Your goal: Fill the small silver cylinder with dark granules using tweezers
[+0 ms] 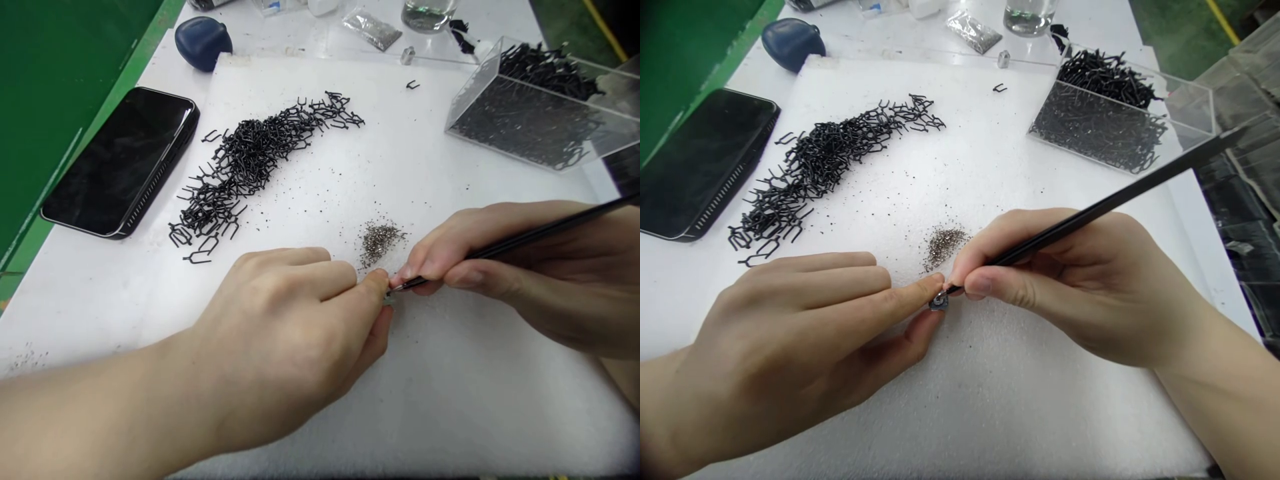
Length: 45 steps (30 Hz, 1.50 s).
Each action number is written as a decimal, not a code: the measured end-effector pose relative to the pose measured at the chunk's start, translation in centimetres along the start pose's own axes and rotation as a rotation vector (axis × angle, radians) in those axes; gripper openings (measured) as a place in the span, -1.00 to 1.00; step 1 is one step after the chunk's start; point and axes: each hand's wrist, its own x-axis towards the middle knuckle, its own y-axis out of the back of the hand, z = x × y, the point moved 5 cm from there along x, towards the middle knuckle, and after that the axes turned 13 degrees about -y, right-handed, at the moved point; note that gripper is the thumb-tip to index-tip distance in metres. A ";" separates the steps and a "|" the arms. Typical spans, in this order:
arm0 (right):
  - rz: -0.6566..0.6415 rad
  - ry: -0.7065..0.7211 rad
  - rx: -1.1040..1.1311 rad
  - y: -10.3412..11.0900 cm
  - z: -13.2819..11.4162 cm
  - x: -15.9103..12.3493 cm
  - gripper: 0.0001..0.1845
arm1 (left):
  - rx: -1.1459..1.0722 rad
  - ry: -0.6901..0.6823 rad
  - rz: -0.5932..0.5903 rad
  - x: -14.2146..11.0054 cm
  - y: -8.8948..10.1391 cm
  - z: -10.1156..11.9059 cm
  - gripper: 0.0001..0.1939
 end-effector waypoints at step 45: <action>0.009 0.015 -0.018 -0.1 0.1 0.2 -0.79 | -0.030 0.002 0.003 0.2 -0.2 -0.1 -0.83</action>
